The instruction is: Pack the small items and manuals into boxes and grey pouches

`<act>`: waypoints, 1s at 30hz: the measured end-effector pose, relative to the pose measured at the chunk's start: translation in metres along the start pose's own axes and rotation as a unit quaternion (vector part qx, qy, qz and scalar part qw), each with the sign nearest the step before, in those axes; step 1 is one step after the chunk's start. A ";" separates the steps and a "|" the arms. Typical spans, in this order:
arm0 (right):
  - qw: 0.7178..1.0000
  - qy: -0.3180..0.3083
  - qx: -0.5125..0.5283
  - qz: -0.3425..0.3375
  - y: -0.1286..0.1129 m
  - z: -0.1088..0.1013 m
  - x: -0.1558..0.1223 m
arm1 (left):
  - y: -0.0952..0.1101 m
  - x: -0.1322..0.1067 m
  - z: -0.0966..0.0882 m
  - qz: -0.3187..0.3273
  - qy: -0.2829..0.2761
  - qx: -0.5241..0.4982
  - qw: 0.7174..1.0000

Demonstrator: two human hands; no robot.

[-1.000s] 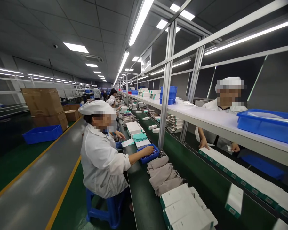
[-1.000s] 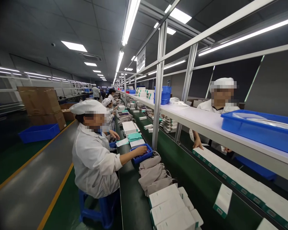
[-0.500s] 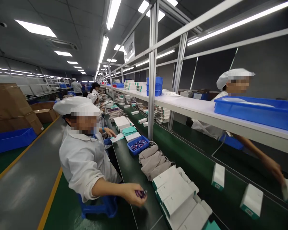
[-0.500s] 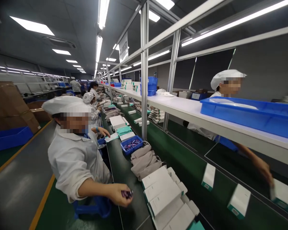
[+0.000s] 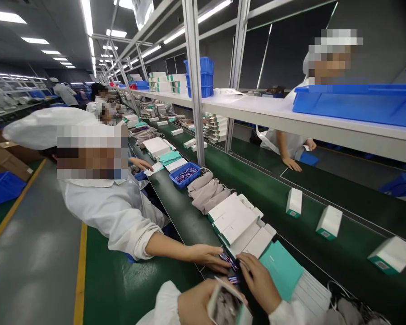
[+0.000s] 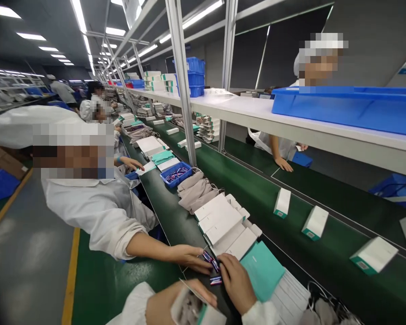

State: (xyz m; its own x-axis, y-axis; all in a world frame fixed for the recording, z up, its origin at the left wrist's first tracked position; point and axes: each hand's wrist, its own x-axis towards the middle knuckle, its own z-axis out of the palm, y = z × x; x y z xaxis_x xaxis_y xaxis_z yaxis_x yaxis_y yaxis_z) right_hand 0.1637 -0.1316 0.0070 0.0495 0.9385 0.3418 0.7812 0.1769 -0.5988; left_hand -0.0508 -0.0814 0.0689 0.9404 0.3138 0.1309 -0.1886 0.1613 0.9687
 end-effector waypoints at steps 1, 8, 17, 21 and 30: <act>0.999 -0.016 -0.022 -0.017 0.000 0.013 -0.001 | 0.007 -0.007 -0.007 0.009 0.019 -0.027 0.999; 0.979 -0.095 -0.168 -0.060 0.005 0.089 0.003 | 0.021 -0.055 -0.046 0.006 0.159 -0.097 0.982; 0.975 -0.034 -0.201 -0.084 0.031 0.086 -0.033 | 0.012 -0.023 -0.040 -0.085 0.337 -0.025 0.937; 0.967 0.041 -0.231 -0.099 0.040 0.069 -0.073 | -0.004 -0.004 -0.042 -0.066 0.333 0.022 0.940; 0.983 0.105 -0.103 0.106 -0.005 0.002 -0.072 | -0.029 0.031 -0.034 -0.055 0.195 0.240 0.949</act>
State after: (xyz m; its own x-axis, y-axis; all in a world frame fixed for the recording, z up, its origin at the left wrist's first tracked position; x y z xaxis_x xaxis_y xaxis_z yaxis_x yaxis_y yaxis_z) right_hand 0.1547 -0.1997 -0.0158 0.3351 0.8617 0.3811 0.8480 -0.0995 -0.5206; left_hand -0.0263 -0.0445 0.0379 0.7524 0.6582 0.0261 0.1434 -0.2023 0.9688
